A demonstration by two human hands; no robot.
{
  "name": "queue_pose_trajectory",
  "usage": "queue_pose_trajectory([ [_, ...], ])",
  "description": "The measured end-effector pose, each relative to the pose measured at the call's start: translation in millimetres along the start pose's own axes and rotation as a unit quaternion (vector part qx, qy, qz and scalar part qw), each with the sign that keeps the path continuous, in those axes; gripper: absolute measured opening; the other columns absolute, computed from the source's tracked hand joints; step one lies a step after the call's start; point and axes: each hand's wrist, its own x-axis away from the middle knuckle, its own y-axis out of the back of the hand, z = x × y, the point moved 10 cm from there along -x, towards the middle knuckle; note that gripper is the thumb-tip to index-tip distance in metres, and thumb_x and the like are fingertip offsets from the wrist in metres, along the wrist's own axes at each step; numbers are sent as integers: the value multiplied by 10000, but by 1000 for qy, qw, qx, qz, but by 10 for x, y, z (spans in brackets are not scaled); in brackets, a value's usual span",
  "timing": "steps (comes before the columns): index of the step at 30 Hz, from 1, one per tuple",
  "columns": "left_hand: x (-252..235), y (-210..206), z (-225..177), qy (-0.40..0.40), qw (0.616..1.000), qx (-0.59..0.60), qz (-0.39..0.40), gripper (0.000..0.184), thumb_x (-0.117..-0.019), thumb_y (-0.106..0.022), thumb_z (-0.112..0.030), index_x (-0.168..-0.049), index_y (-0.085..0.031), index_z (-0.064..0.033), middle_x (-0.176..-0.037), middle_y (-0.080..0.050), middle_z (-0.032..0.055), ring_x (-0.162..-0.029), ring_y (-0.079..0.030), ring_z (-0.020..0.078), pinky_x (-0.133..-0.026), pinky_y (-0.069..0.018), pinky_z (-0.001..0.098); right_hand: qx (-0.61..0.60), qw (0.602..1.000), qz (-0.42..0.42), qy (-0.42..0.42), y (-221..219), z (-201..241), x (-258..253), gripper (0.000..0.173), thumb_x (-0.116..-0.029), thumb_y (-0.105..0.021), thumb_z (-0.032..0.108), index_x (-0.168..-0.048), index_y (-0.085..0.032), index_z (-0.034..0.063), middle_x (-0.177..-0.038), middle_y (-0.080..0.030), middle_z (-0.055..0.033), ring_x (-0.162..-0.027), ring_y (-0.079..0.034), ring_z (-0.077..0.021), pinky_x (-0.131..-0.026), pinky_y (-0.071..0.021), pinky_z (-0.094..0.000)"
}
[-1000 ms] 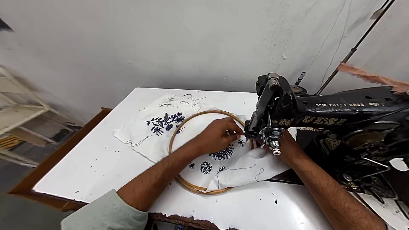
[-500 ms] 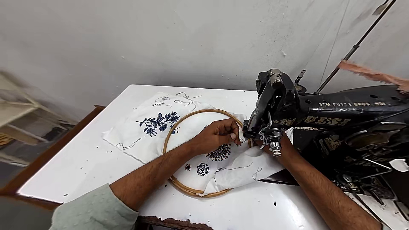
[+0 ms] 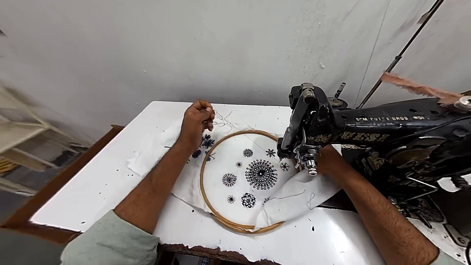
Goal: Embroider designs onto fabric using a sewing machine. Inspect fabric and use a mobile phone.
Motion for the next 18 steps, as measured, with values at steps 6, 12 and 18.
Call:
queue_pose_trajectory([
  [6, 26, -240, 333, -6, 929, -334, 162, 162, -1043, -489, -52, -1073, -616, 43, -872, -665, 130, -735, -639, 185, -712, -552, 391, 37, 999, 36, -8, 69, -76, -61, 201, -975, -660, 86, -857, -668, -76, -804, -636, -227, -779, -612, -347, -739, -448, -554],
  [12, 20, -262, 431, 22, 927, -322, 190, 113, -1051, -520, -61, -1046, -614, 2, -842, -657, 81, -710, -606, 127, -699, -517, 316, -16, 999, -41, -10, 114, -131, -83, 156, -983, -593, 21, -954, -658, -117, -925, -641, -281, -898, -616, -372, -813, -443, -568],
  [18, 3, -232, 415, 19, 934, -309, 181, 121, -1050, -535, -77, -1063, -627, 1, -847, -669, 79, -704, -610, 120, -698, -518, 312, -44, 982, -175, 46, 217, -232, -66, 155, -897, -599, 30, -964, -664, -93, -948, -654, -252, -934, -628, -330, -825, -456, -548],
])
